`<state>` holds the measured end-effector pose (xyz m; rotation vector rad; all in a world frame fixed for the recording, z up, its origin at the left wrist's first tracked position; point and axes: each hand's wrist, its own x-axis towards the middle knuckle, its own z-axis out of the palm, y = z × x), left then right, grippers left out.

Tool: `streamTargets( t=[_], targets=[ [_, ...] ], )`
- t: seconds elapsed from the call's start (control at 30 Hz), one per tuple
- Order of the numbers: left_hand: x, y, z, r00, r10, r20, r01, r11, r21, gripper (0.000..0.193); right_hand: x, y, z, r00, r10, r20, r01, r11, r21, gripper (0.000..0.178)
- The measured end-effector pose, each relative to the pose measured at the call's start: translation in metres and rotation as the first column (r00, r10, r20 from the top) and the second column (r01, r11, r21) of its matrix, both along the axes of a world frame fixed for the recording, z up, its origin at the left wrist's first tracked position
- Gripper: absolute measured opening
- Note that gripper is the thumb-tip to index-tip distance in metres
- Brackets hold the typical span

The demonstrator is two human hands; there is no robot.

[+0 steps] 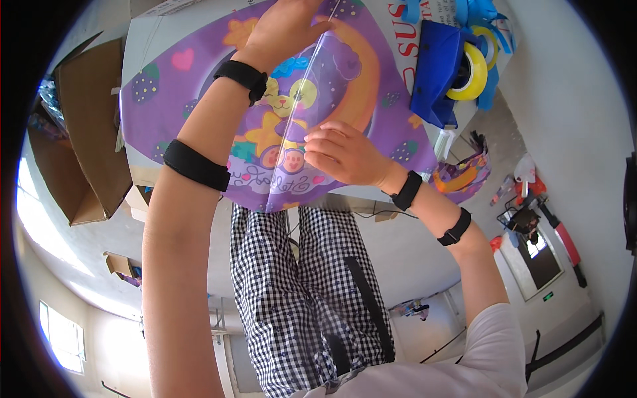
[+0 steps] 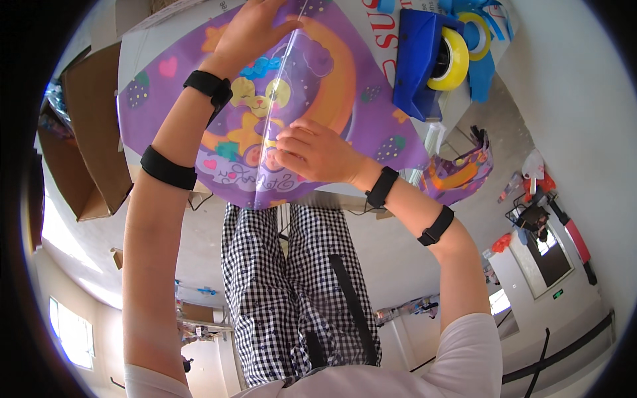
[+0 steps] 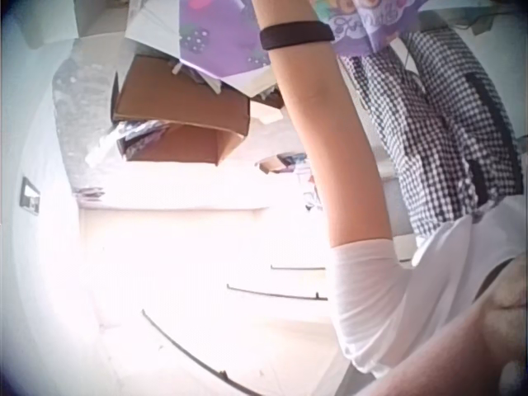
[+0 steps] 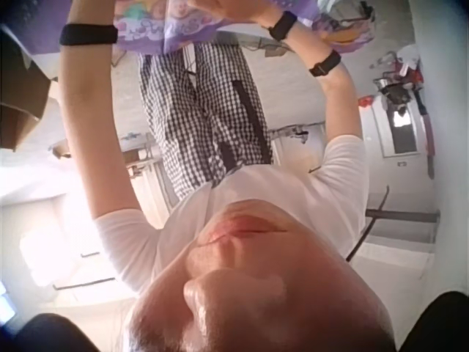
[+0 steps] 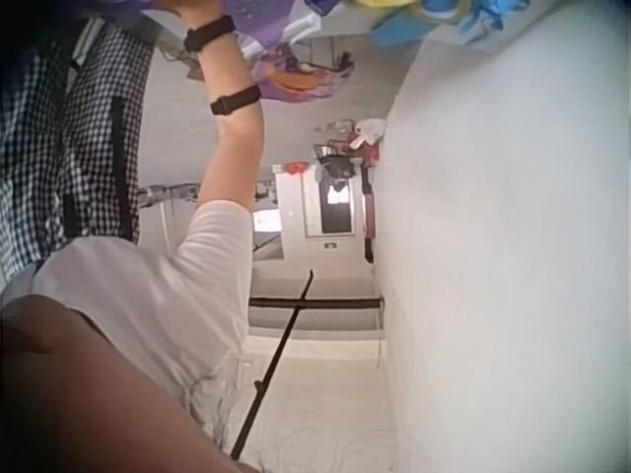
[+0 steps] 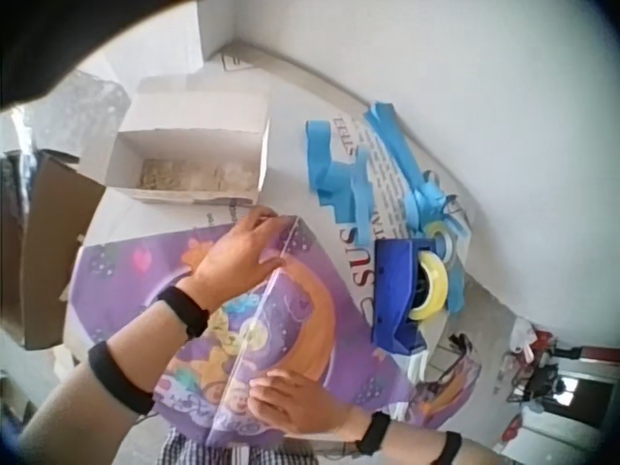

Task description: Assembling a toy kite by inserting plastic rods and securing them with tape and string.

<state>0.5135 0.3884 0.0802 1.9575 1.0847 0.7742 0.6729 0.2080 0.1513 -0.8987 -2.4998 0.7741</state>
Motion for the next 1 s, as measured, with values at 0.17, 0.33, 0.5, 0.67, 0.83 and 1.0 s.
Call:
streamTargets(
  t=[0.17, 0.33, 0.5, 0.67, 0.83, 1.0],
  targets=[
    [0.006, 0.001, -0.009, 0.990, -0.017, -0.138, -0.008, 0.984, -0.180, 0.017, -0.004, 0.004, 0.001, 1.000, -0.007, 0.015, 0.007, 1.000, -0.004, 0.017],
    [0.007, 0.002, -0.028, 0.996, -0.017, -0.085, 0.005, 0.989, -0.147, 0.011, -0.009, 0.004, 0.008, 0.999, -0.048, -0.011, 0.047, 0.999, -0.024, 0.014],
    [0.010, -0.001, -0.035, 0.994, 0.004, -0.113, -0.016, 0.994, -0.105, 0.012, -0.027, -0.019, 0.020, 0.998, -0.005, -0.056, 0.003, 0.999, -0.048, 0.010],
    [0.013, -0.001, -0.033, 0.994, 0.011, -0.112, -0.026, 0.991, -0.128, 0.013, -0.055, -0.062, 0.035, 0.991, 0.045, -0.129, -0.058, 0.994, -0.096, 0.008],
    [0.016, -0.001, -0.031, 0.993, 0.011, -0.121, -0.028, 0.990, -0.139, 0.012, -0.063, -0.093, 0.044, 0.993, 0.047, -0.110, -0.065, 0.983, -0.174, 0.010],
    [0.019, -0.001, -0.033, 0.994, 0.007, -0.106, -0.020, 0.993, -0.117, 0.011, -0.063, -0.108, 0.053, 0.981, 0.095, -0.171, -0.124, 0.978, -0.166, 0.007]
  ],
)
